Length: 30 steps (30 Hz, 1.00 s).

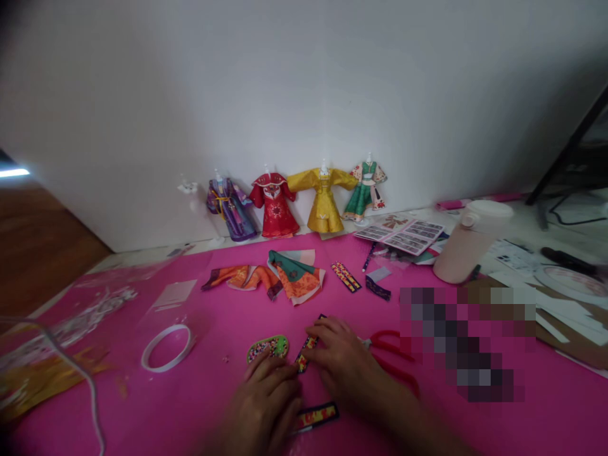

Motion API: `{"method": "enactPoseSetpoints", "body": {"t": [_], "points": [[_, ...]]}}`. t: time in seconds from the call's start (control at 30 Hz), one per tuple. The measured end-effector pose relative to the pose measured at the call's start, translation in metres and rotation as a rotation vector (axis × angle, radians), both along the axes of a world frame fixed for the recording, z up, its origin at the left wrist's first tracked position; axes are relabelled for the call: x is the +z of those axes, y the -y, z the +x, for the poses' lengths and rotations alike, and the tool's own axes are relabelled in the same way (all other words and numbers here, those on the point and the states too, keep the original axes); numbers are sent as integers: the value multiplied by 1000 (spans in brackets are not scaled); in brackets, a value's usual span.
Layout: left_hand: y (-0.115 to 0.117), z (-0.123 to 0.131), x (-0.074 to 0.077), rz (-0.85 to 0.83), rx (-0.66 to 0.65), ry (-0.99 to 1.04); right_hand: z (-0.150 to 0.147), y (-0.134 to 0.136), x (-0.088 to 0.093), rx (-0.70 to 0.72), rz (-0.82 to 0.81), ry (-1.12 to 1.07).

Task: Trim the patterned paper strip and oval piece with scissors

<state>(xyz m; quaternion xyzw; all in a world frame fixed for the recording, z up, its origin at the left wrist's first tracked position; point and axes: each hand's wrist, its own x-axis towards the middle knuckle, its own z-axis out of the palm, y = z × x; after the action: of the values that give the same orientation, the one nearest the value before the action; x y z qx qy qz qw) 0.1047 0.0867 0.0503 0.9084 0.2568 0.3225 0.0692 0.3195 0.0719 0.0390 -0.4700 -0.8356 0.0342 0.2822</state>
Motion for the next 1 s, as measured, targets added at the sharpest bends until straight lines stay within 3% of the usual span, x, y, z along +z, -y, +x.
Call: {"method": "enactPoseSetpoints", "body": {"t": [1.0], "points": [[2,0,2,-52,5,-44,2,-3,-8,-137,-65,43]]}}
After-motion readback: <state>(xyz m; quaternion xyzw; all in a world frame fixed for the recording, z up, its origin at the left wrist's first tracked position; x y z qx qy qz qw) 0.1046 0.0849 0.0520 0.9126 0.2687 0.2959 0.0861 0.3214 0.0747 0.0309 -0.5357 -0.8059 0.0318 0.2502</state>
